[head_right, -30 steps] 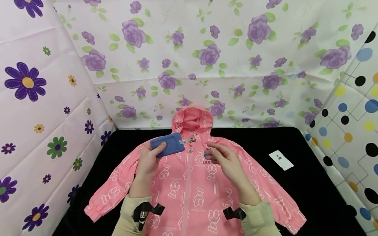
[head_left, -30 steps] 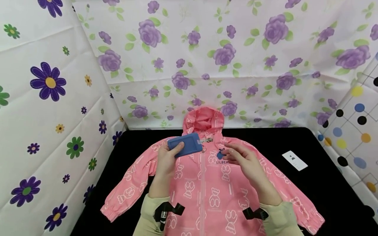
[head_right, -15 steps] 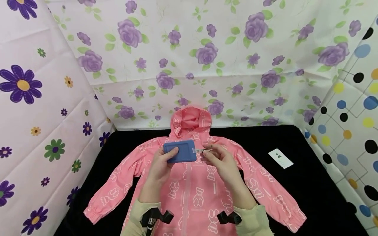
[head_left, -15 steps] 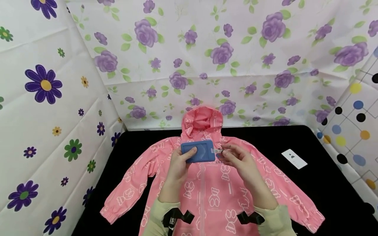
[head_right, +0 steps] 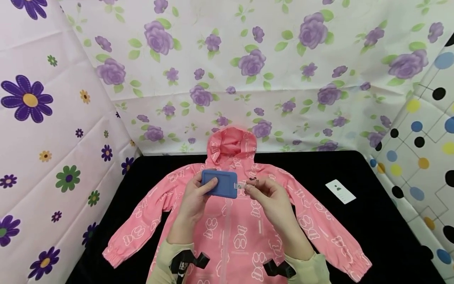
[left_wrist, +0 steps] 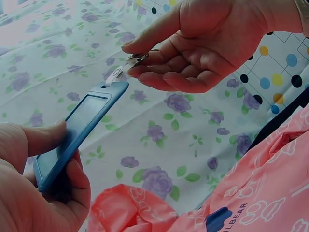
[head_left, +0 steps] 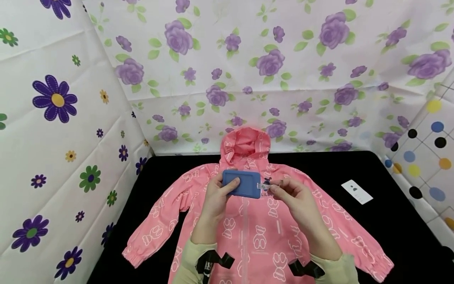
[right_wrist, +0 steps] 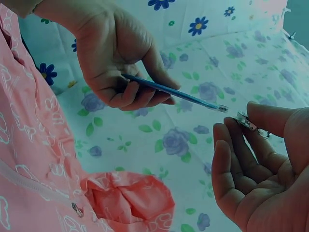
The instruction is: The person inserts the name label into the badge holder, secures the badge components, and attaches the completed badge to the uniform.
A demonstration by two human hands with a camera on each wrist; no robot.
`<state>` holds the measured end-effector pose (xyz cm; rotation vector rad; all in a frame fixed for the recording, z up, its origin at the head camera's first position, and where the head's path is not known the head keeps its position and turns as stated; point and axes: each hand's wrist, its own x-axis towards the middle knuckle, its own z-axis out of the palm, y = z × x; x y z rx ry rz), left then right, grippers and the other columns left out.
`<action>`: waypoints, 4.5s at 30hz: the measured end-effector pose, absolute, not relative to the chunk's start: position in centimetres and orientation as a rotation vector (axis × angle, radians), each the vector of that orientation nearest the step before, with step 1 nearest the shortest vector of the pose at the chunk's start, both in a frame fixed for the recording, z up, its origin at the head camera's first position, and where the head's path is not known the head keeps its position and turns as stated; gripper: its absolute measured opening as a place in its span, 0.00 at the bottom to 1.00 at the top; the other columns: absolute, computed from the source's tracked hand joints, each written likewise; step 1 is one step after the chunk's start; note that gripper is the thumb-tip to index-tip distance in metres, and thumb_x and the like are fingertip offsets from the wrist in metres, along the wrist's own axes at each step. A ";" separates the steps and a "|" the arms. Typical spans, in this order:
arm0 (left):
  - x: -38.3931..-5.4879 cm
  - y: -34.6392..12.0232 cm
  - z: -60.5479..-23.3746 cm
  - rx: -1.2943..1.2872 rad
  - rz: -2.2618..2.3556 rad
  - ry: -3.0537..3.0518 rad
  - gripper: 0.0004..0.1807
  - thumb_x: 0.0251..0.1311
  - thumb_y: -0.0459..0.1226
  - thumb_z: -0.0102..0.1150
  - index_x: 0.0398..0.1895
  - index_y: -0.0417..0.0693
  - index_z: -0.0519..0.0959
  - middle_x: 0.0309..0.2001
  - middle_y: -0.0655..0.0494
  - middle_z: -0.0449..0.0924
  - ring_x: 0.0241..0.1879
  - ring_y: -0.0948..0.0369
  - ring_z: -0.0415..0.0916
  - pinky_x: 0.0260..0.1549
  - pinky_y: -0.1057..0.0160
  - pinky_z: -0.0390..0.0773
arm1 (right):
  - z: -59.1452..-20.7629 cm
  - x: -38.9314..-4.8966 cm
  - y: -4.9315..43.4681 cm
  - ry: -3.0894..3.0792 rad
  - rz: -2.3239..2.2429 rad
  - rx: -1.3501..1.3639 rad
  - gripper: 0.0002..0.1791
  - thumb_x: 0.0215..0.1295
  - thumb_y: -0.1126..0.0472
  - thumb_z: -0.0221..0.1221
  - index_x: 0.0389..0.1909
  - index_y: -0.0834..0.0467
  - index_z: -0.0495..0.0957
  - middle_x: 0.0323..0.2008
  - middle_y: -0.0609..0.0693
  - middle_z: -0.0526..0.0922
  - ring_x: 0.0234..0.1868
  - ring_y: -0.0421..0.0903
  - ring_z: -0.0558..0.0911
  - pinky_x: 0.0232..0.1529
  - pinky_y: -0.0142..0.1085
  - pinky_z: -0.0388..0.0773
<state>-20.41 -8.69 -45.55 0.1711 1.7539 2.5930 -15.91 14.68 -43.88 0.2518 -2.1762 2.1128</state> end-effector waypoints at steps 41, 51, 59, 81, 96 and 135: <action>-21.4 -9.4 -46.0 0.111 2.630 1.858 0.23 0.64 0.20 0.66 0.63 0.30 0.80 0.45 0.52 0.88 0.42 0.65 0.84 0.46 0.68 0.86 | -43.4 -15.3 15.3 -1.956 2.303 0.216 0.05 0.79 0.66 0.61 0.45 0.66 0.79 0.38 0.51 0.92 0.39 0.45 0.91 0.45 0.36 0.89; -21.4 -9.8 -46.2 0.153 2.591 1.855 0.22 0.66 0.19 0.64 0.64 0.28 0.78 0.39 0.54 0.86 0.37 0.66 0.84 0.42 0.69 0.86 | -43.5 -15.3 15.2 -1.891 2.307 0.245 0.03 0.79 0.68 0.60 0.46 0.65 0.80 0.38 0.51 0.91 0.40 0.43 0.91 0.45 0.34 0.89; -21.7 -9.5 -47.0 0.215 2.467 1.892 0.24 0.68 0.22 0.64 0.67 0.30 0.77 0.43 0.51 0.85 0.39 0.64 0.85 0.45 0.66 0.87 | -43.3 -15.2 15.3 -1.924 2.312 0.265 0.02 0.79 0.69 0.60 0.46 0.63 0.80 0.38 0.51 0.91 0.39 0.44 0.91 0.45 0.36 0.89; -18.4 -6.3 -44.6 0.990 2.060 2.777 0.09 0.62 0.33 0.79 0.44 0.47 0.91 0.46 0.60 0.87 0.47 0.58 0.84 0.42 0.52 0.85 | -44.0 -15.6 14.6 -2.132 2.105 0.142 0.10 0.75 0.66 0.66 0.47 0.70 0.80 0.35 0.52 0.92 0.36 0.44 0.92 0.41 0.36 0.90; -18.7 -6.2 -44.8 1.324 1.706 3.097 0.07 0.60 0.32 0.79 0.40 0.44 0.92 0.43 0.57 0.86 0.45 0.61 0.83 0.49 0.67 0.83 | -43.9 -15.3 13.7 -2.069 2.172 0.110 0.11 0.76 0.68 0.64 0.47 0.71 0.75 0.36 0.50 0.92 0.38 0.43 0.92 0.42 0.34 0.89; -19.0 -6.8 -45.1 1.674 1.441 3.157 0.13 0.58 0.26 0.78 0.46 0.38 0.92 0.41 0.51 0.90 0.38 0.61 0.88 0.42 0.75 0.84 | -43.7 -14.0 13.1 -2.248 1.860 0.382 0.06 0.78 0.68 0.62 0.43 0.63 0.73 0.54 0.59 0.89 0.53 0.43 0.88 0.52 0.30 0.85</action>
